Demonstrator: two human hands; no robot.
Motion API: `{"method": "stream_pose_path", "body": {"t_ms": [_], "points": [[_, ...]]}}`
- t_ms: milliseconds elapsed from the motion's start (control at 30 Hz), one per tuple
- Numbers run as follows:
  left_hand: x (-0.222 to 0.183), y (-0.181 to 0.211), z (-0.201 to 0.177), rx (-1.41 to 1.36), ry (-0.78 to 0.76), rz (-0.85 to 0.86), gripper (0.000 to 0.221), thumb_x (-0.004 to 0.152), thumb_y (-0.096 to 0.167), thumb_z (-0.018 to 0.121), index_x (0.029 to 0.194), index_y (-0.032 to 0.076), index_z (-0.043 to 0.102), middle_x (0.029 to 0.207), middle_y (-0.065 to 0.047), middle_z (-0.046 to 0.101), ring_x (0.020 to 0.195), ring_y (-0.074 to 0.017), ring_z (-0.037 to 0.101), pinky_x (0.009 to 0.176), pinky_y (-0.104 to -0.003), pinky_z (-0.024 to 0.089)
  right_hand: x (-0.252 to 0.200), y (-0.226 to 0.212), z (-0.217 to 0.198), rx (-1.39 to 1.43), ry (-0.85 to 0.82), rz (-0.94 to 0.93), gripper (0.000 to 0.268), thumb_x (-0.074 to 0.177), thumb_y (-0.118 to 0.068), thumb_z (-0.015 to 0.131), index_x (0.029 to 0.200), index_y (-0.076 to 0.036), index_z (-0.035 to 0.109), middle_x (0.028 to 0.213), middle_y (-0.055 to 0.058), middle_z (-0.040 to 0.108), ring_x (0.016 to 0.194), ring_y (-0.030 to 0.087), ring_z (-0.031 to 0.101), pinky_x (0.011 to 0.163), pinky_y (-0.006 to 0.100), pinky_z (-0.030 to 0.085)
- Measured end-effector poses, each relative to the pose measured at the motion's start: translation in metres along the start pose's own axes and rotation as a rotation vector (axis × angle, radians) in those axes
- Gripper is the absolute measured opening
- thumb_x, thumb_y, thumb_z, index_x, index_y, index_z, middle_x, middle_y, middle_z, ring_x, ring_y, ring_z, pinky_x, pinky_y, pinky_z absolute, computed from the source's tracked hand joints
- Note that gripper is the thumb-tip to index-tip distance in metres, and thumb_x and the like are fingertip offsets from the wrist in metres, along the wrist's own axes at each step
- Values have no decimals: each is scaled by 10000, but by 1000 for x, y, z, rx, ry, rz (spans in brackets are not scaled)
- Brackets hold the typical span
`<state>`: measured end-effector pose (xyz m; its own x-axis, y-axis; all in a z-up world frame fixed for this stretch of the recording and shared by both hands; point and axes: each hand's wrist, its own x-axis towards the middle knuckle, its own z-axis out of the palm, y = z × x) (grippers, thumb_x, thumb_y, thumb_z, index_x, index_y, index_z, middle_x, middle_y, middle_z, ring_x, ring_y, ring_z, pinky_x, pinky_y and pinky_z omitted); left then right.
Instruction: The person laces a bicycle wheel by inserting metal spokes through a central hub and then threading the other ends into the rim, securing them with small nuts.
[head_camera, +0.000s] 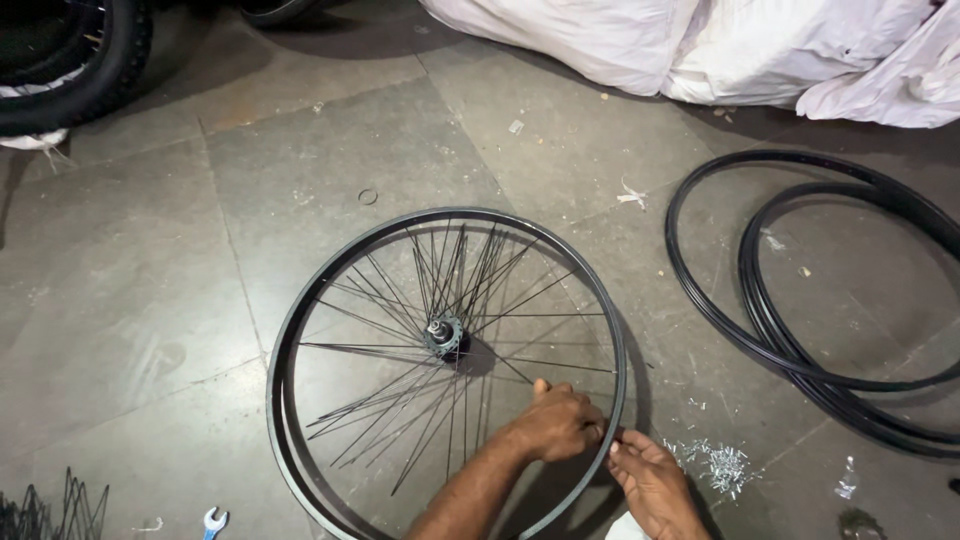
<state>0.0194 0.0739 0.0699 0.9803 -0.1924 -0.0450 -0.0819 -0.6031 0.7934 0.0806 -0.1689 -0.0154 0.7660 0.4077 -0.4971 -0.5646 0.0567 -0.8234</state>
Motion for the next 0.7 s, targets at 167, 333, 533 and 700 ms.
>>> {"method": "stream_pose_path", "body": {"t_ms": [167,333,533,700], "points": [[-1,-4,3,-36,31,5,211,912,299,634,1015,148,739,1059,-109,704,1138,-337,566,1017,-602,338,-1,0,0,3,2,20,257,896,37,623,1149,59,664,1046,122,727,886,166,656,807,298,530],[1,-7,12,-6,33,55,207,928,284,631,1018,137,745,1086,-120,699,1143,-353,559,1008,-617,349,0,2,1,26,-2,-8,239,941,34,644,1178,67,641,1021,126,704,880,195,655,796,320,528],[3,-12,11,-138,94,60,222,856,256,637,1028,152,731,1064,-74,730,1085,-337,585,949,-614,399,-14,-14,20,4,-7,-19,285,919,4,630,1198,44,674,1112,107,742,951,149,669,823,284,521],[5,-8,14,53,64,15,220,976,309,625,1043,142,751,1060,-107,699,1118,-348,552,931,-661,334,-18,-18,26,-5,-12,-6,271,928,-1,640,1192,46,678,1112,97,738,951,144,660,826,281,517]]}}
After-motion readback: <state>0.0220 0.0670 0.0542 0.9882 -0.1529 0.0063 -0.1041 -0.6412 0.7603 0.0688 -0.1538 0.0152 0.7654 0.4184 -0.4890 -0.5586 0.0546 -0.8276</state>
